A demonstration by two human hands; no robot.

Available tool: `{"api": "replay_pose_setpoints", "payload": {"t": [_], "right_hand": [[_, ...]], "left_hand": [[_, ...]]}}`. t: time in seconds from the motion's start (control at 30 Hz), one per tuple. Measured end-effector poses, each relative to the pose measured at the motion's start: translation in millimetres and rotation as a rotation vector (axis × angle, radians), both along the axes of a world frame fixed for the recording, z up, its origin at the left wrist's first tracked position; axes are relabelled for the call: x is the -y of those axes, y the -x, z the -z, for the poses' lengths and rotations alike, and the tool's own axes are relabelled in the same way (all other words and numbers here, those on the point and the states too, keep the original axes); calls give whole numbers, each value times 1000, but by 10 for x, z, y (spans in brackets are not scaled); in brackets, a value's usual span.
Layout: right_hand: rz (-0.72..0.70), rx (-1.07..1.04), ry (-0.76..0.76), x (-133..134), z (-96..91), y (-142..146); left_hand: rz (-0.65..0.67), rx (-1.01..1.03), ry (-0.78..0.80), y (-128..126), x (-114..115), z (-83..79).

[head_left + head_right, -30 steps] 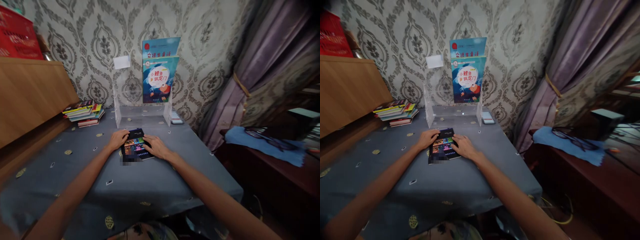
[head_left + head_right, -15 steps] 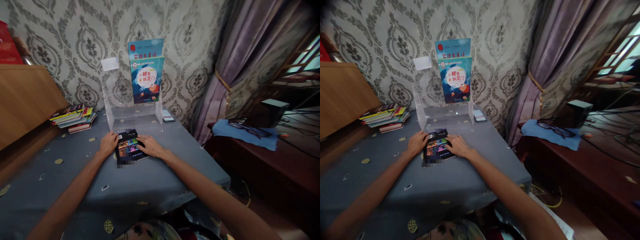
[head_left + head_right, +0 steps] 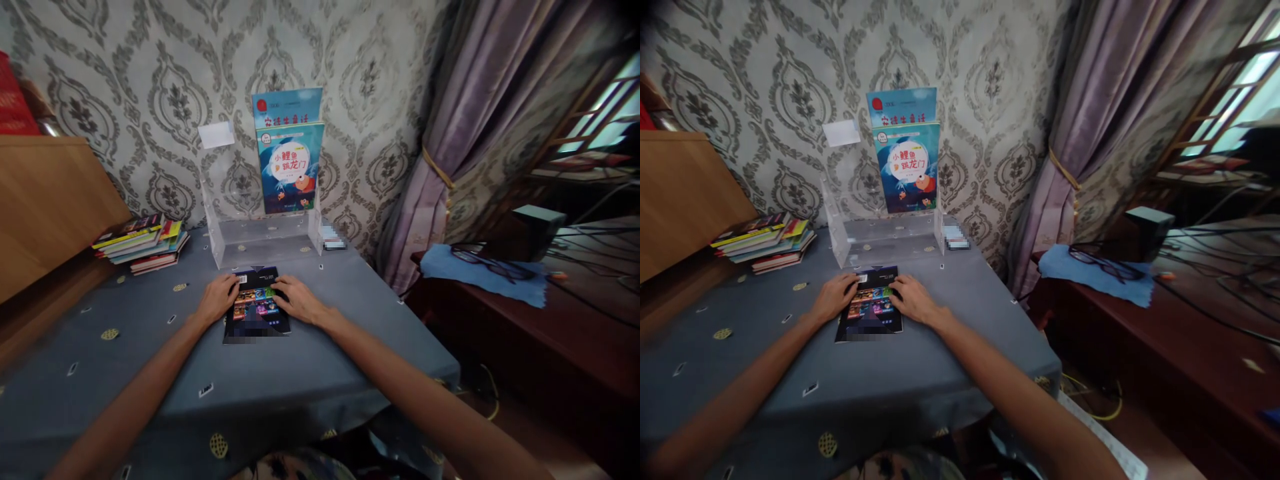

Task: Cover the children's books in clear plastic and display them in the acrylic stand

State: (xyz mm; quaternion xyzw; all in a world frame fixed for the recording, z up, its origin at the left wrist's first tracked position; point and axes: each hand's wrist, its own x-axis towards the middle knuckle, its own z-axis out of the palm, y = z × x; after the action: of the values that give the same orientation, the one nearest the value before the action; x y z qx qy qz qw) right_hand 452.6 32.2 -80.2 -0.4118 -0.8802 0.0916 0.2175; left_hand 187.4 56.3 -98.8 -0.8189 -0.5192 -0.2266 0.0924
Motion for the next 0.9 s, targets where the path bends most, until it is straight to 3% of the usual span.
{"api": "replay_pose_setpoints", "payload": {"t": [0.3, 0.43, 0.6, 0.77, 0.9], "right_hand": [[-1, -97, 30, -149, 158, -90], [10, -91, 27, -217, 130, -91], [-27, 9, -33, -318, 8, 182], [-106, 71, -49, -476, -2, 545], [-124, 96, -53, -529, -12, 591]], "left_hand": [[29, -45, -33, -132, -17, 12], [54, -86, -42, -142, -28, -39], [139, -135, -83, -114, -83, -93], [188, -90, -98, -76, -134, -31], [186, -97, -108, -61, -134, -2]]}}
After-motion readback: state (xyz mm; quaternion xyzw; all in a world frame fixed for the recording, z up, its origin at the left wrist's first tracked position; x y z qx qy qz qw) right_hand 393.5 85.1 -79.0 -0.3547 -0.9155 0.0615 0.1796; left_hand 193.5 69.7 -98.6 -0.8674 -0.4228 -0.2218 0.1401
